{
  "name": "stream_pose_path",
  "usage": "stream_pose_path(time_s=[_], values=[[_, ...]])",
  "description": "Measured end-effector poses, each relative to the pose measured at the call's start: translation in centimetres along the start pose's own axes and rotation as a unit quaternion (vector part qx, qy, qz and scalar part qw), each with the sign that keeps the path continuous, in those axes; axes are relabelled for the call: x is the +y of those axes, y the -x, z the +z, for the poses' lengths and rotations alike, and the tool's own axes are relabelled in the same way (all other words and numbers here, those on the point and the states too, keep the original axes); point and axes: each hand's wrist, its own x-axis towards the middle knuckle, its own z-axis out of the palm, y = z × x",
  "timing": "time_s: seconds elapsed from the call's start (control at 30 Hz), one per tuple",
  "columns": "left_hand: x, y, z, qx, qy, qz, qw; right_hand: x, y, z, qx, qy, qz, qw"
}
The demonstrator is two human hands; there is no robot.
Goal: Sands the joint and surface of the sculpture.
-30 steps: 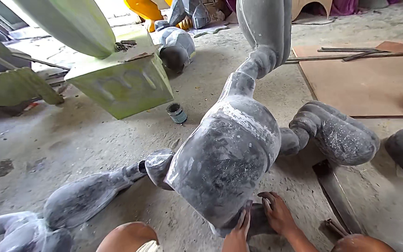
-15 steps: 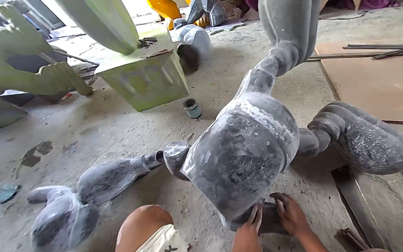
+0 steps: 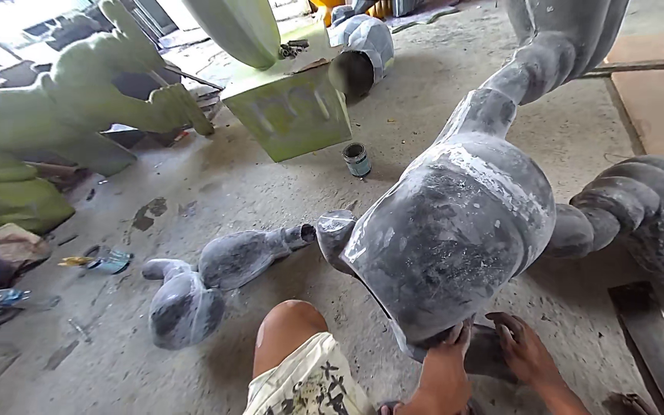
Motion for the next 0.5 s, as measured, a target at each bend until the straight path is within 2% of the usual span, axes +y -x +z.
stream_pose_path(time_s=[0.13,0.3,0.43,0.5], values=[[-2.7,3.7,1.9,0.056,0.016,0.055,0.997,0.2,-0.1,0.2,0.017,-0.001,-0.013,1.0],[-0.6,-2.2,-0.1,-0.009,-0.018,0.006,1.0,-0.1,-0.1,0.0,-0.001,0.007,-0.003,1.0],[-2.0,2.3,0.6,0.016,-0.002,0.035,0.999,-0.3,-0.3,-0.1,-0.001,0.002,-0.018,1.0],[-2.7,2.9,1.2,0.033,-0.007,0.043,0.999,-0.2,-0.4,0.0,0.01,0.006,-0.017,1.0]])
